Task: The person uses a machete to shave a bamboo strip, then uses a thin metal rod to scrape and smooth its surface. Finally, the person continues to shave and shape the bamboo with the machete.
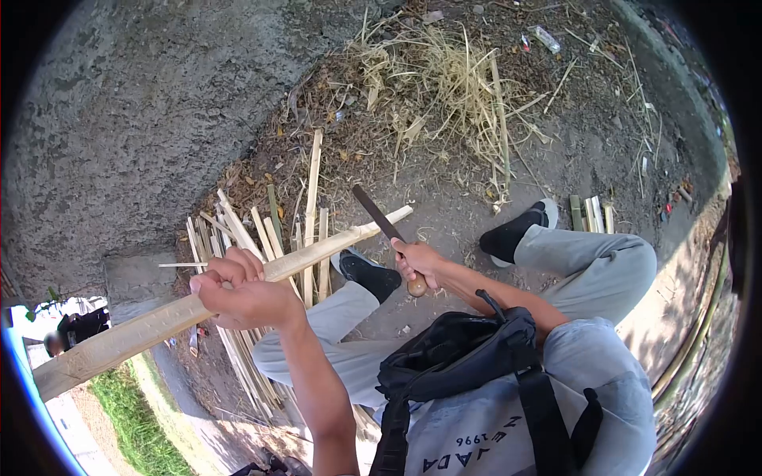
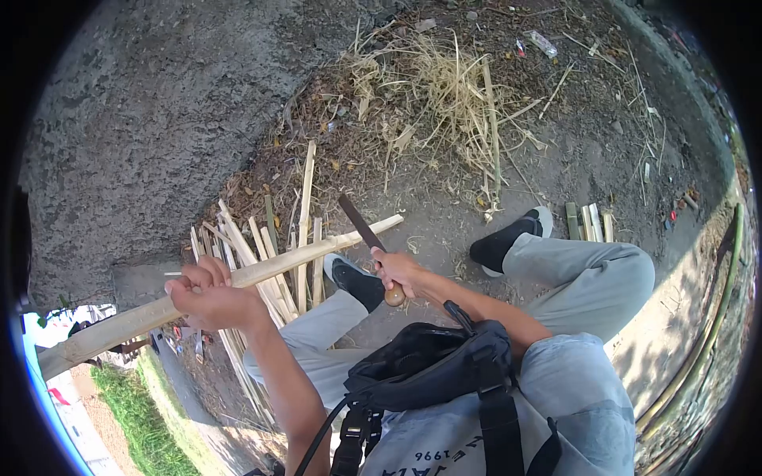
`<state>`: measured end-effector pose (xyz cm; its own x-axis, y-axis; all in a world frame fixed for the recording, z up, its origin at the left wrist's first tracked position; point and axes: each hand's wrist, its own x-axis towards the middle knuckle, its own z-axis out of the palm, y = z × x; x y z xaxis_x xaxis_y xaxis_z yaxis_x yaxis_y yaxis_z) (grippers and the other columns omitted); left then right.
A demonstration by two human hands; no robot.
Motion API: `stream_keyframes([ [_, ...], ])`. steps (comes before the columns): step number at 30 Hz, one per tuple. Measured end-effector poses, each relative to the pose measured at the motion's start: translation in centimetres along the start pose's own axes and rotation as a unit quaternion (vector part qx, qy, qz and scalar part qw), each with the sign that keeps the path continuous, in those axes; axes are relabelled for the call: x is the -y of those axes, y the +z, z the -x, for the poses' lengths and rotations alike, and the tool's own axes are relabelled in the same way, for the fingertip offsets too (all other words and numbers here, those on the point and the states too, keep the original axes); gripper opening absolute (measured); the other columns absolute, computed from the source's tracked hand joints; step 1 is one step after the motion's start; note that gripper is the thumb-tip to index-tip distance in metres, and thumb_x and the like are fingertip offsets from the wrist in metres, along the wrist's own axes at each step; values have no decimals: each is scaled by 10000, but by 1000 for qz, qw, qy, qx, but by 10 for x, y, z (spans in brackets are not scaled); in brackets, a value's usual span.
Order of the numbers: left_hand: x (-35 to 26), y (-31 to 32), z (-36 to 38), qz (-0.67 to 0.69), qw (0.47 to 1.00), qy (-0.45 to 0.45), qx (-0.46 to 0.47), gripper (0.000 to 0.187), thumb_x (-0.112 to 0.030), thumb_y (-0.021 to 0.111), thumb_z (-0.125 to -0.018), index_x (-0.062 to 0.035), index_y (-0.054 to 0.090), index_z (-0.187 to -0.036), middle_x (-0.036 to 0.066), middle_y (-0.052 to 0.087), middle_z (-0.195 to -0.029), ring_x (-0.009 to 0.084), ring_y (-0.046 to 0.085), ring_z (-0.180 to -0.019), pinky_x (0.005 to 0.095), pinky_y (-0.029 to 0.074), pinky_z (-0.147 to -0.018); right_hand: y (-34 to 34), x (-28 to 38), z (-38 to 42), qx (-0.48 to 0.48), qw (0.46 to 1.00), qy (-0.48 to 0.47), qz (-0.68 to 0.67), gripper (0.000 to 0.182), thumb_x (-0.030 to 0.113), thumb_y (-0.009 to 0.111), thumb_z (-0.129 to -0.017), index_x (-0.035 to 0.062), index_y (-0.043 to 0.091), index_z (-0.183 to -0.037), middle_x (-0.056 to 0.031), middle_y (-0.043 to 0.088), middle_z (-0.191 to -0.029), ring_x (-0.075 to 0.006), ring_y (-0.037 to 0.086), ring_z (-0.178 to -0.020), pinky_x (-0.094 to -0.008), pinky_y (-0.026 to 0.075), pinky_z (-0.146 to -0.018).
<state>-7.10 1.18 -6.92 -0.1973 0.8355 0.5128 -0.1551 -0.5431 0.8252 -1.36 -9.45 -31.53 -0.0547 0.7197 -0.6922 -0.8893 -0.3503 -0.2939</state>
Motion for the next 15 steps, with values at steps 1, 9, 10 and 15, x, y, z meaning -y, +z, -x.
stream_keyframes([
  [1,0,0,1,5,1000,5,7,446,-307,400,-964,-168,172,-607,-15,183,-506,99,193,-426,259,160,-411,2,-3,1,-14,999,-20,42,394,405,518,-976,84,461,-754,44,392,-562,-67,338,-404,-247,294,-357],
  [9,0,-9,-1,20,1000,-3,-1,415,-272,389,-959,-165,181,-616,-16,186,-515,94,186,-423,248,158,-401,-1,-13,-6,-36,995,-45,81,401,388,511,-979,86,466,-719,32,415,-582,-72,342,-412,-246,311,-359],
  [10,1,-10,-2,29,1000,-8,5,413,-270,387,-960,-162,183,-618,-16,187,-516,94,187,-421,248,159,-400,3,-9,2,-12,996,-39,74,401,386,509,-980,86,467,-717,31,414,-581,-73,345,-411,-248,311,-359],
  [15,-3,-2,8,24,1000,7,18,414,-261,390,-960,-154,190,-614,-21,164,-526,92,189,-417,247,161,-400,-10,-11,-7,-5,998,-23,53,421,411,505,-983,88,465,-716,31,413,-578,-72,353,-407,-248,310,-360],
])
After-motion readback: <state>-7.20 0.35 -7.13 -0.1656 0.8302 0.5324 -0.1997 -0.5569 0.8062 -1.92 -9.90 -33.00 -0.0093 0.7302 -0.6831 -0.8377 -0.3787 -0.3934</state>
